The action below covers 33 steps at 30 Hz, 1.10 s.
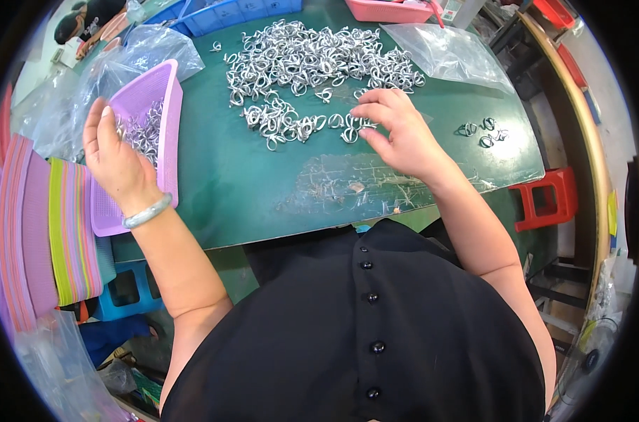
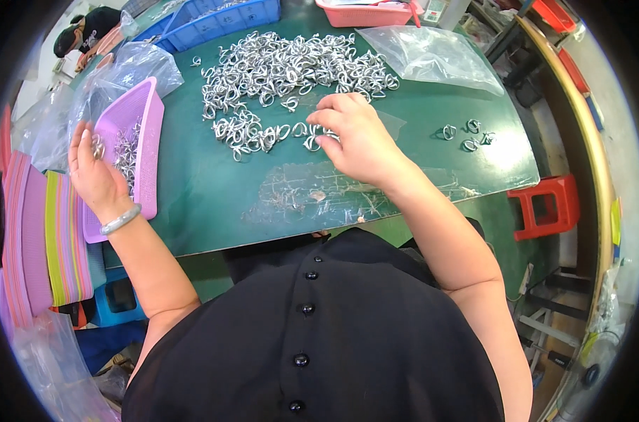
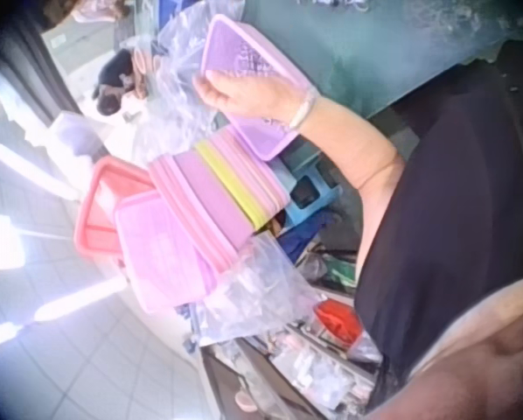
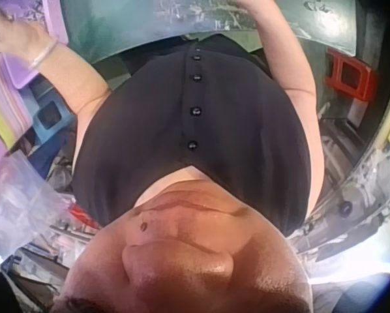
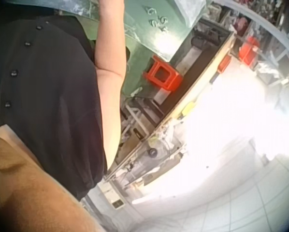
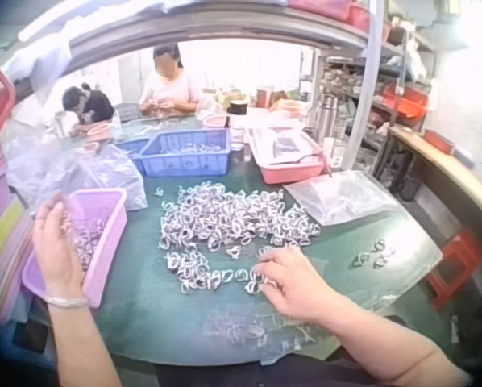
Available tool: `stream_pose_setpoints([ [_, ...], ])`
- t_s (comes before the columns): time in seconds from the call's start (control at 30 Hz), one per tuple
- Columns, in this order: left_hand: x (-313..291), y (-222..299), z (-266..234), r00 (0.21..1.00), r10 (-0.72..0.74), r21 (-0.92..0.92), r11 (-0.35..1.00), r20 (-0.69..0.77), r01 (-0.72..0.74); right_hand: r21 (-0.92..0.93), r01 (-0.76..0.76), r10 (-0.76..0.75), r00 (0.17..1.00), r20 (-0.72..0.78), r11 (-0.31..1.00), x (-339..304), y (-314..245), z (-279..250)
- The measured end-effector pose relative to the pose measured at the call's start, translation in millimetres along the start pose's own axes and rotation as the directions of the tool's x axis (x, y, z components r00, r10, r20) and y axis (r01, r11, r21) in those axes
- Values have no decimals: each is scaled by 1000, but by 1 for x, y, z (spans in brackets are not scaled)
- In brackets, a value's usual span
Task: The person picks up metal rings and hooks from a table, joins them together by hand, and places the assembled components into a pink tray.
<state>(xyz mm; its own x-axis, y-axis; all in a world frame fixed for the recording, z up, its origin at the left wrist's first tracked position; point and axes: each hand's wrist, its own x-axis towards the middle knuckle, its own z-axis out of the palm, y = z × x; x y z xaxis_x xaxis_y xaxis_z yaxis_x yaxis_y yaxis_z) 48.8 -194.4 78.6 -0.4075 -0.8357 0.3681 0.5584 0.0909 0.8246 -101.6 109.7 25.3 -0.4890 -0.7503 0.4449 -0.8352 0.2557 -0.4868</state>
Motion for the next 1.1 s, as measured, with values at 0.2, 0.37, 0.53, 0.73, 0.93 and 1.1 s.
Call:
stream_pose_setpoints([
  [0.2, -19, -31, 7, 826, 350, 729, 397, 442, -558, -314, 118, -82, 989, 126, 942, -2, -6, 10],
  [0.37, -93, -66, 75, 572, -25, 527, 427, 820, -735, -379, 139, -101, 988, 119, 915, -5, -3, 13],
  [0.53, -107, -87, 103, 436, -130, 450, 388, 891, -804, 15, -18, 18, 1000, 21, 1000, -18, 1, 11],
  [0.73, -103, -92, 106, 498, -180, 513, 516, 848, -686, 669, -471, 414, 873, 259, 575, -25, 6, -2],
  [0.93, -114, -77, 94, 523, -570, 460, 821, 633, 338, 812, -343, 293, 930, 222, 472, -28, 0, -6],
  [1.1, -128, -71, 87, 466, -604, 128, 688, 647, 714, 863, -343, 302, 923, 238, 371, -27, -1, -4],
])
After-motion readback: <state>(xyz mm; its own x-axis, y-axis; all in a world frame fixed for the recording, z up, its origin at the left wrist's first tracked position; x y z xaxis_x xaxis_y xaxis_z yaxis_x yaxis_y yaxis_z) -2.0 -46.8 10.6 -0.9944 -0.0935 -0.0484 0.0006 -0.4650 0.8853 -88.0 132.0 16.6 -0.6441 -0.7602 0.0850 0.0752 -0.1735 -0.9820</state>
